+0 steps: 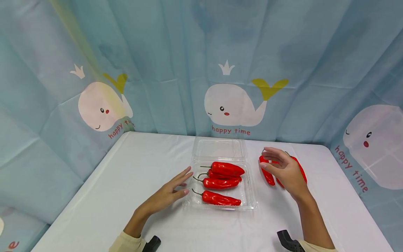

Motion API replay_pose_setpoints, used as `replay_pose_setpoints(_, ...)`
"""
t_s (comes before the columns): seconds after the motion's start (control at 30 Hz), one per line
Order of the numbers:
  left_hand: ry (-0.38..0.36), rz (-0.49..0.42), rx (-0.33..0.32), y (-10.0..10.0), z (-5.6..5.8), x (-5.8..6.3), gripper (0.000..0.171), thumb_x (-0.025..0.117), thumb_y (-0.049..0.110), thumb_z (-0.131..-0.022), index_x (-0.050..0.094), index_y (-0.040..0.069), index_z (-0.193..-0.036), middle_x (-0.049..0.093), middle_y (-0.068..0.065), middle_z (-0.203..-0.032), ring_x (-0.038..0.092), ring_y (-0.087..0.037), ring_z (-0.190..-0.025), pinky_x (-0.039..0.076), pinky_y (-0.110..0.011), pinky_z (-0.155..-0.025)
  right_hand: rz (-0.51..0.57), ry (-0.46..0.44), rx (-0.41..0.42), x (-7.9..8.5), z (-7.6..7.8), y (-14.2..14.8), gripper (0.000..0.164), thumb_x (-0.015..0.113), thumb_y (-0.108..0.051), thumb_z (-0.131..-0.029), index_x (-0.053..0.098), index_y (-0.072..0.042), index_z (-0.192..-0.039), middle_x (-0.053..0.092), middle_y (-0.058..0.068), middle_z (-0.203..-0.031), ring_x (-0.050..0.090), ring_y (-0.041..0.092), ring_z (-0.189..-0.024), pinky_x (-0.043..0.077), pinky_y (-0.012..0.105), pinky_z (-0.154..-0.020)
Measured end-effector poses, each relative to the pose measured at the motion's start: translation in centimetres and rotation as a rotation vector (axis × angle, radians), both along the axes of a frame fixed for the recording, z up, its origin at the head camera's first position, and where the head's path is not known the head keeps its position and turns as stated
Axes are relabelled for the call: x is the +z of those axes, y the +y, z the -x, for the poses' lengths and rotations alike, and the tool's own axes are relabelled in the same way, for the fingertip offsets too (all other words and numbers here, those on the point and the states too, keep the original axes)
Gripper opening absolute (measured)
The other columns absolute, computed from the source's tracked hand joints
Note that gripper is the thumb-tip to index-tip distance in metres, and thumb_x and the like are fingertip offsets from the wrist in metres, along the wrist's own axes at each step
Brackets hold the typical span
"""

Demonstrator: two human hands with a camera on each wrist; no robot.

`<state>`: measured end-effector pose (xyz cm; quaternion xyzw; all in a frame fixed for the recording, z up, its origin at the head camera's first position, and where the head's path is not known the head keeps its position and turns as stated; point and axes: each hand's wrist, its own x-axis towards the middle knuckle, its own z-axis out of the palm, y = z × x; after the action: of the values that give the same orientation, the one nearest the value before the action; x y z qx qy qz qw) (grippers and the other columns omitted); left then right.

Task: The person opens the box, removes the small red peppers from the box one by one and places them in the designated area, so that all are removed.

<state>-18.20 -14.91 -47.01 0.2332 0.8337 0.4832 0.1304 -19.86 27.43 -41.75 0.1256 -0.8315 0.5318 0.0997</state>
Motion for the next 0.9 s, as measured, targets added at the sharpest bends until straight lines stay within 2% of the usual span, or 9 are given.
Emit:
replay_pose_setpoints(0.17,0.002,-0.001,-0.004,0.0,0.0,0.0,0.062,0.058,0.029,-0.110,0.036,0.016,-0.167,0.016,0.001,-0.179,0.055,-0.036,-0.140,0.048,-0.059,-0.112,0.045,0.000,0.065,0.1,0.2,-1.4,0.054,0.071,-0.010,-0.101,0.053,-0.003,-0.152,0.066,0.001,-0.136,0.064,0.009,-0.122,0.055,0.014,-0.093)
replay_pose_setpoints(0.27,0.003,0.003,-0.001,0.0,0.0,0.0,0.062,0.058,0.029,-0.110,0.035,0.017,-0.167,0.016,0.002,-0.179,0.055,-0.035,-0.140,0.048,-0.058,-0.112,0.054,-0.011,0.098,0.0,0.4,-2.2,0.055,0.071,-0.009,-0.101,0.052,-0.003,-0.152,0.065,0.008,-0.137,0.064,0.008,-0.121,0.057,0.018,-0.092)
replay_pose_setpoints(0.57,0.007,0.004,-0.004,0.0,0.0,0.0,0.063,0.058,0.031,-0.110,0.035,0.016,-0.167,0.015,0.001,-0.179,0.056,-0.035,-0.139,0.047,-0.059,-0.113,0.020,-0.037,0.124,-0.9,0.6,-4.0,0.056,0.075,-0.015,-0.100,0.054,-0.006,-0.151,0.063,0.021,-0.140,0.065,0.012,-0.122,0.059,0.020,-0.090)
replay_pose_setpoints(0.67,0.004,0.003,-0.004,0.0,0.0,0.0,0.063,0.058,0.030,-0.110,0.035,0.016,-0.167,0.015,0.002,-0.179,0.056,-0.035,-0.139,0.047,-0.059,-0.113,0.021,-0.057,0.143,-1.3,0.6,-4.5,0.058,0.076,-0.016,-0.098,0.055,-0.007,-0.151,0.063,0.021,-0.141,0.064,0.010,-0.122,0.060,0.023,-0.089)
replay_pose_setpoints(0.9,0.005,0.001,-0.002,0.0,0.0,0.0,0.062,0.057,0.030,-0.110,0.035,0.015,-0.167,0.016,0.001,-0.179,0.057,-0.035,-0.139,0.047,-0.059,-0.113,0.039,-0.087,0.204,-1.8,0.9,-5.5,0.061,0.078,-0.015,-0.096,0.054,-0.008,-0.152,0.064,0.017,-0.142,0.065,0.019,-0.127,0.060,0.025,-0.091)
